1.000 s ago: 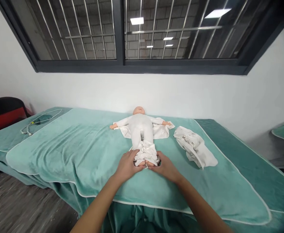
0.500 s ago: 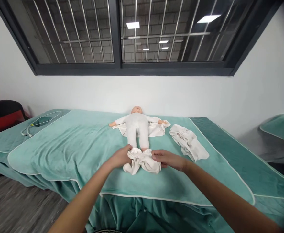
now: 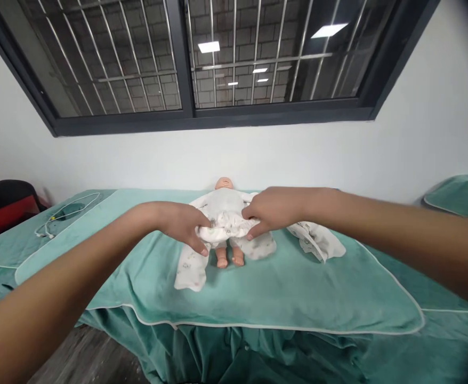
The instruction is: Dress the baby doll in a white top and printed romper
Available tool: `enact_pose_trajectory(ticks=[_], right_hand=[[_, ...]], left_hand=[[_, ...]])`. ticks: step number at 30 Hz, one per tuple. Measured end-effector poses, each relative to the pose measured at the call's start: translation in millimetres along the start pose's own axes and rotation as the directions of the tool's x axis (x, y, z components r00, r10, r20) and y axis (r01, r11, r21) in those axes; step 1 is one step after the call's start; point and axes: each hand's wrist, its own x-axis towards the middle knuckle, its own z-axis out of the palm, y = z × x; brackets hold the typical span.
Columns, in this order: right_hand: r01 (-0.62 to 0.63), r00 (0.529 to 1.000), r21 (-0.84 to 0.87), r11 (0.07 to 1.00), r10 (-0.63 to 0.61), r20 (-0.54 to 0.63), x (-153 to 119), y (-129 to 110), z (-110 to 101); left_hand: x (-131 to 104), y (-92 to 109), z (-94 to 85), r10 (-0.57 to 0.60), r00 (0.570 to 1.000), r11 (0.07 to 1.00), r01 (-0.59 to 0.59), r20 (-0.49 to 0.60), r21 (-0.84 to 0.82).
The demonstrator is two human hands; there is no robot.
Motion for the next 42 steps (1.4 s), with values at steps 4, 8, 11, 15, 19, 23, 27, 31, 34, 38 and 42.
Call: enact_pose_trajectory(ticks=[4, 8, 11, 15, 19, 23, 27, 31, 34, 38, 42], right_hand=[[0.003, 0.997, -0.143, 0.990, -0.015, -0.080, 29, 7, -30], [-0.067, 0.979, -0.234, 0.970, 0.019, -0.202, 42, -3, -63], [-0.076, 0.957, -0.311, 0.947, -0.019, -0.290, 27, -28, -86], [-0.005, 0.968, -0.479, 0.878, -0.116, -0.222, -2, -70, -108], [0.094, 0.979, -0.541, 0.836, -0.177, -0.103, -10, -87, -119], [0.113, 0.951, -0.516, 0.849, -0.243, -0.190, -7, -78, -130], [0.051, 0.965, -0.578, 0.814, -0.189, -0.181, -13, -75, -137], [-0.083, 0.988, -0.593, 0.801, -0.011, -0.152, -24, -77, -138], [-0.065, 0.995, -0.449, 0.891, 0.022, -0.100, -29, -75, -132], [0.049, 0.967, 0.107, 0.993, -0.020, -0.255, -28, -76, -115], [0.218, 0.907, 0.509, 0.833, 0.019, -0.420, -11, -81, -96]], left_hand=[[2, 52, -18.0, 0.019, 0.981, 0.917, -0.094, 0.194, 0.387], [-6, 106, -36.3, 0.016, 0.977, 0.755, -0.151, 0.213, 0.638], [-14, 128, -46.4, -0.005, 0.977, 0.753, -0.137, 0.213, 0.644], [-24, 143, -57.6, -0.149, 0.908, 0.816, -0.111, 0.392, 0.568], [-32, 155, -68.0, -0.228, 0.863, 0.840, -0.060, 0.451, 0.539], [-32, 158, -75.1, -0.133, 0.915, 0.885, -0.062, 0.380, 0.460], [-25, 147, -83.5, -0.089, 0.961, 0.898, -0.036, 0.263, 0.438], [-19, 134, -92.5, -0.045, 0.982, 0.926, -0.028, 0.184, 0.376], [-19, 130, -90.7, 0.040, 0.999, 0.959, -0.040, 0.007, 0.282], [-18, 132, -75.7, 0.148, 0.935, 0.988, -0.153, -0.323, 0.012], [-10, 134, -57.3, 0.189, 0.850, 0.908, -0.342, -0.492, -0.243]])
